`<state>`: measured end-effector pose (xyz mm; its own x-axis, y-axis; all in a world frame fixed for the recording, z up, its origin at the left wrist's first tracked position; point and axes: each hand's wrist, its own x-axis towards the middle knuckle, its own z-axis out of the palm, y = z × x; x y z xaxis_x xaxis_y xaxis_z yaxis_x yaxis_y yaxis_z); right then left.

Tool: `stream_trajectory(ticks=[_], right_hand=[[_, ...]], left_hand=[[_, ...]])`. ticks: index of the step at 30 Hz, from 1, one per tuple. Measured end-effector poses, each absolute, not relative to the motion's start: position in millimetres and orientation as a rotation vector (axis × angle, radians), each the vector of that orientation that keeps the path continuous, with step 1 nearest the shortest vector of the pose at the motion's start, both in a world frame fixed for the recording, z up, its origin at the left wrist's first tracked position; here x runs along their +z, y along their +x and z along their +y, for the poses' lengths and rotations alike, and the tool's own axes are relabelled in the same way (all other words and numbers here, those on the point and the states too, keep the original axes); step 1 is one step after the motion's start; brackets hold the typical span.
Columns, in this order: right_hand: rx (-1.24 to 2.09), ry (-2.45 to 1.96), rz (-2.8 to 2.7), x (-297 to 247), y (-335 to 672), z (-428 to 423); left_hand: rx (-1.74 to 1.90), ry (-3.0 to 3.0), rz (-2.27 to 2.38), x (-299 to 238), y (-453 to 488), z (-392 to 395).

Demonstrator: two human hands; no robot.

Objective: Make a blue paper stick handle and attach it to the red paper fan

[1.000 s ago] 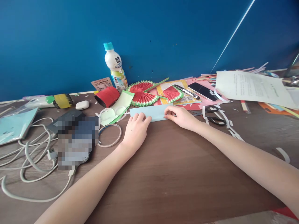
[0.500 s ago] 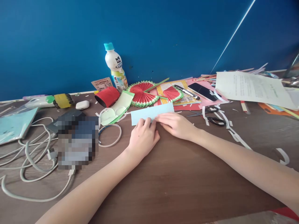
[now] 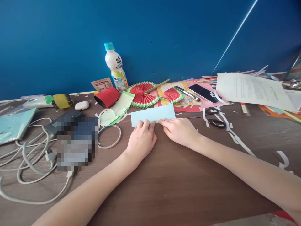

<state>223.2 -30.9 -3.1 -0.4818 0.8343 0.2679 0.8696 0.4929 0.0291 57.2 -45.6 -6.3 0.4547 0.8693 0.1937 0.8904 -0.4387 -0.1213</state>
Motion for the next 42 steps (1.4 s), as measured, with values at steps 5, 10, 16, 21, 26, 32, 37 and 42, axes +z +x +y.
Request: stream_trajectory(ticks=[5,10,16,21,26,32,37,42], right_hand=[[-0.340,-1.821,-2.370,4,230,-32],[-0.355,-1.827,-2.312,6,233,-25],[-0.279,-1.644,-2.314,1,241,-15],[-0.147,-1.197,-2.416,-7,252,-1],[0.078,-1.139,-2.417,-11,257,7],[0.301,-1.162,-2.316,-11,255,8],[0.435,-1.214,-2.230,-12,254,11],[0.512,-1.249,-2.144,-16,255,12]], left_hand=[[-0.161,-2.444,-1.577,-8,58,-48],[-0.132,-2.384,-1.628,-4,58,-50],[0.010,-2.340,-1.697,4,44,-37],[-0.020,-2.314,-1.660,2,36,-29],[-0.084,-2.319,-1.601,0,33,-26],[-0.227,-2.314,-1.564,-5,30,-22],[-0.253,-2.290,-1.566,-5,33,-23],[-0.143,-2.293,-1.545,0,36,-30]])
